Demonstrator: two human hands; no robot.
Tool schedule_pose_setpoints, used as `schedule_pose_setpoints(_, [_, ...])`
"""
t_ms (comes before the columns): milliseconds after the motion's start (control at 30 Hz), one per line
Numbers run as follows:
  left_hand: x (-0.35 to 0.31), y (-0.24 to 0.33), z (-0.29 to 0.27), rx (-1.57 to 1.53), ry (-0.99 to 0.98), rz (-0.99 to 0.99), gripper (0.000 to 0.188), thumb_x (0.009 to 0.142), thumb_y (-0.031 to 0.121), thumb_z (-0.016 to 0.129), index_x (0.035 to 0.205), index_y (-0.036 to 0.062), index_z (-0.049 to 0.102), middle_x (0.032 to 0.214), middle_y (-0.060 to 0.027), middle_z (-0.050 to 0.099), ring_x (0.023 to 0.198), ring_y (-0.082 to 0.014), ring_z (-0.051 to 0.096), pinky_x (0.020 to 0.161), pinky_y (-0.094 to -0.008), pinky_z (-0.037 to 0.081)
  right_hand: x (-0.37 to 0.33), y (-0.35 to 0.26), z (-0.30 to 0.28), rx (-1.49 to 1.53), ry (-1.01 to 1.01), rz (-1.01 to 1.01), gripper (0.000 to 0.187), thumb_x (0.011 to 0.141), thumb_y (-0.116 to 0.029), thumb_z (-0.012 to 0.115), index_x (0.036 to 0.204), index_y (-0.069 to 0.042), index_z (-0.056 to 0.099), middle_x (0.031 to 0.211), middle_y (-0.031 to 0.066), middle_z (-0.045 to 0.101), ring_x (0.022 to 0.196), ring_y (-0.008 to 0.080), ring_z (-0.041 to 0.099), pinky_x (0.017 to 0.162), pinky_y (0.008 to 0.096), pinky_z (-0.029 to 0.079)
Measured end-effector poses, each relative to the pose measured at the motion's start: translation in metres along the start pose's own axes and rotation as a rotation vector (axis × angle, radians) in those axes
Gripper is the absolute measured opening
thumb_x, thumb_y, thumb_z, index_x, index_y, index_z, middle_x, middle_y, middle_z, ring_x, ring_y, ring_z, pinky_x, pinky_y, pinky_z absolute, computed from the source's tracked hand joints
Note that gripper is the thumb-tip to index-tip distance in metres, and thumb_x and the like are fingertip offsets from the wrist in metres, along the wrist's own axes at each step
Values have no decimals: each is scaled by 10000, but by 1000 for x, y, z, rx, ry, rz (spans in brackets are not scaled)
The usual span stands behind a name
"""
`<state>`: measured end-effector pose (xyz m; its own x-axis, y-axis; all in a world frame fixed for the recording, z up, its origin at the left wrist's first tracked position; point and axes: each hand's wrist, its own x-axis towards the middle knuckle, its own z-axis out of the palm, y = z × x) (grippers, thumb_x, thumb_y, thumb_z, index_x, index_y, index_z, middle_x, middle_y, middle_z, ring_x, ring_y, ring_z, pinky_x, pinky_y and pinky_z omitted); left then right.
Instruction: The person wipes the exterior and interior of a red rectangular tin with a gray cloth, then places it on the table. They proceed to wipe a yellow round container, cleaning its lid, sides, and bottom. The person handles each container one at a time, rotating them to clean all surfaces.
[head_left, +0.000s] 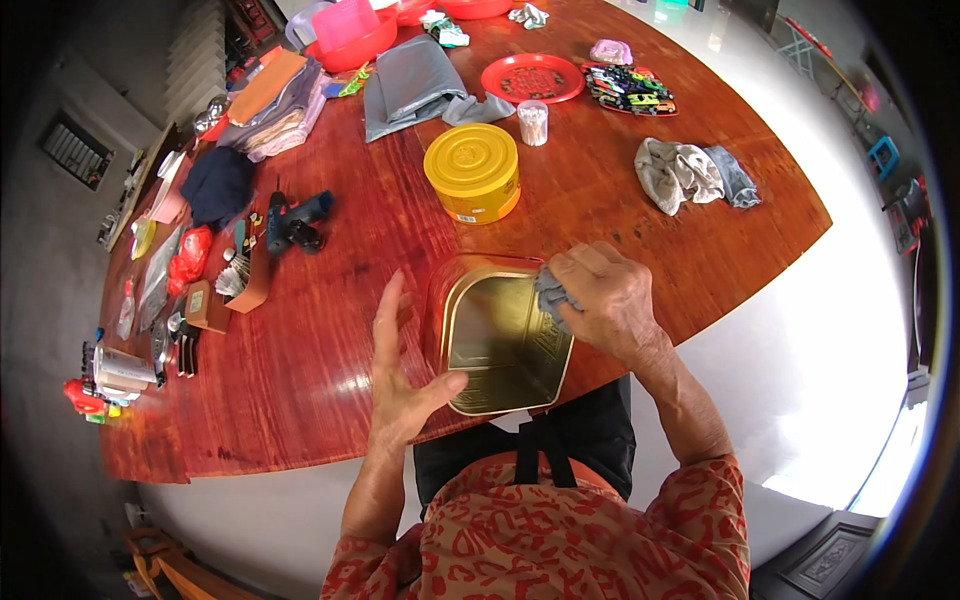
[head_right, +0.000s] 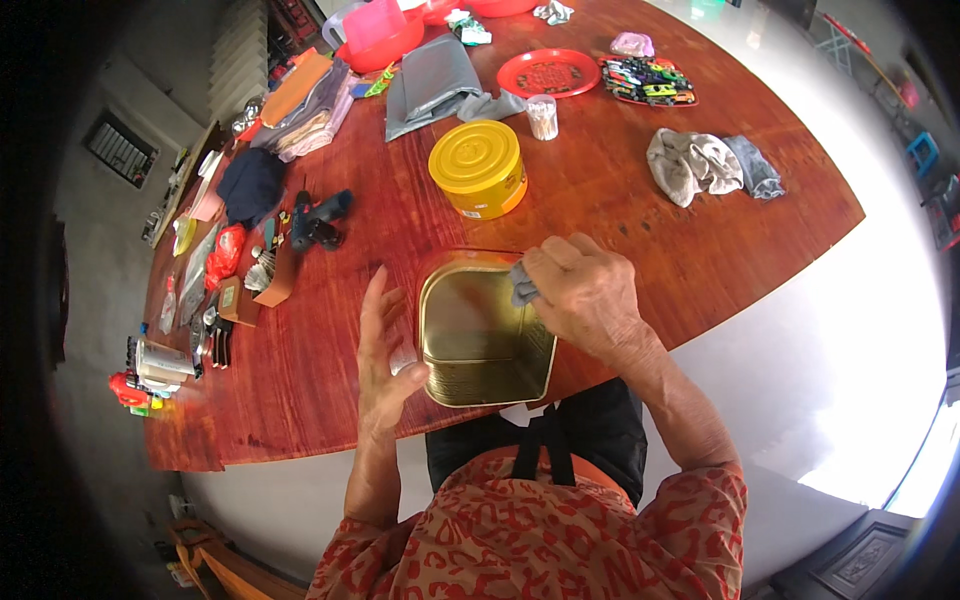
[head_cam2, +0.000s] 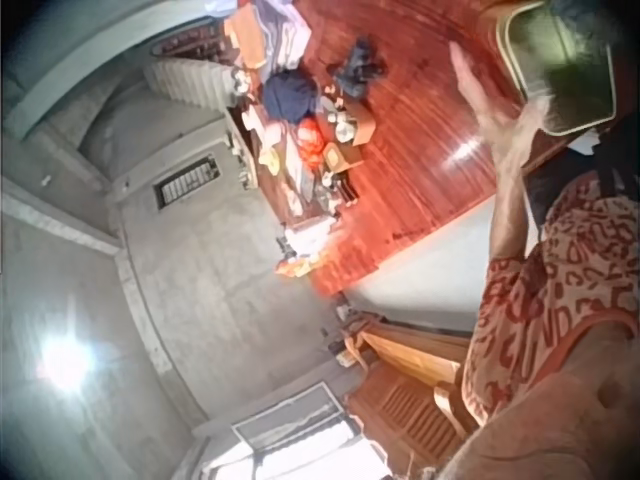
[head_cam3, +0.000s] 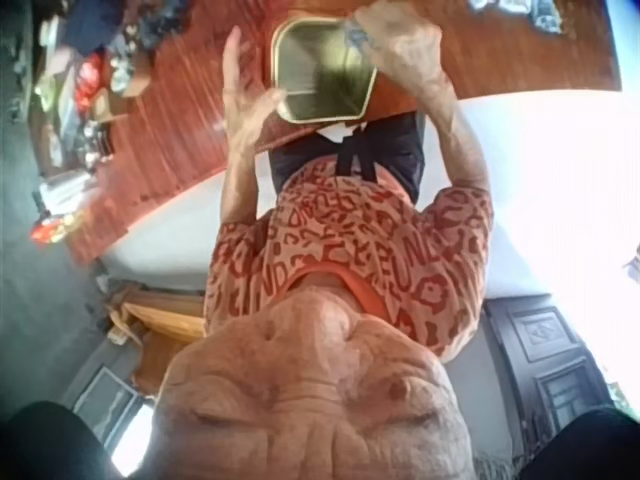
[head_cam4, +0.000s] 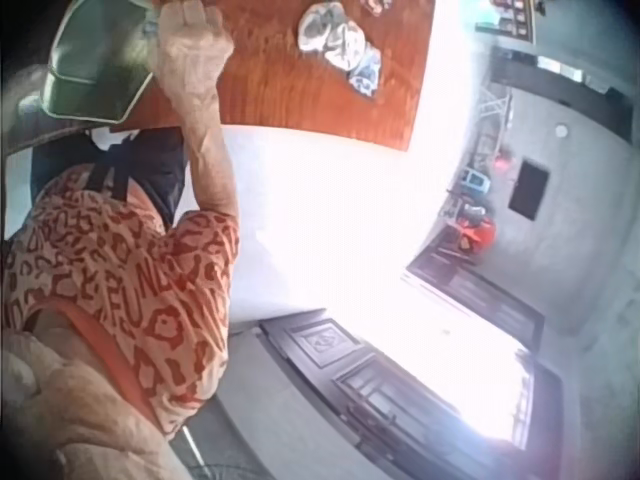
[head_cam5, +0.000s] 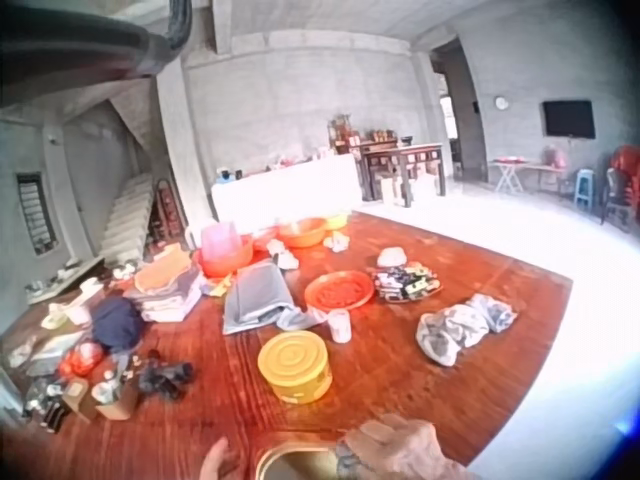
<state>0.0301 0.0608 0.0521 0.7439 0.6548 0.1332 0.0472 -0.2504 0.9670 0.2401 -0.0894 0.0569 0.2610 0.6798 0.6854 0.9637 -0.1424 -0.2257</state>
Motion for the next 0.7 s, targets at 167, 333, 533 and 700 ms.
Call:
schedule_pose_setpoints(167, [8,-3,11,-96,-69,-64,1168,669,448,863,1567,146,179,1437,-167,332,1379,-305,320,1139,-450,305,11,-13,3,41,51,-81,212,622,-83,718,817,-78,635,736,13,528,623,202,548,492,331,479])
schedule_pose_setpoints(333, [9,-9,22,-316,28,-35,979,663,163,720,1529,70,273,1353,-133,482,1250,-265,490,1095,-401,380,14,-13,0,63,59,-31,290,607,-61,721,886,-70,642,779,34,541,663,228,573,532,358,502])
schedule_pose_setpoints(533, [5,-7,43,-237,275,151,899,592,60,660,1452,38,397,1331,-114,484,1221,-247,501,1078,-389,388,8,-8,21,74,199,242,418,612,-42,706,1026,-57,646,872,79,593,790,281,629,609,376,531])
schedule_pose_setpoints(700, [2,-17,45,-152,345,161,915,580,94,686,1451,44,410,1305,-122,468,1213,-267,483,1077,-408,373,-5,-15,39,102,201,445,378,657,-71,705,1027,-45,635,876,109,593,806,320,629,634,415,525])
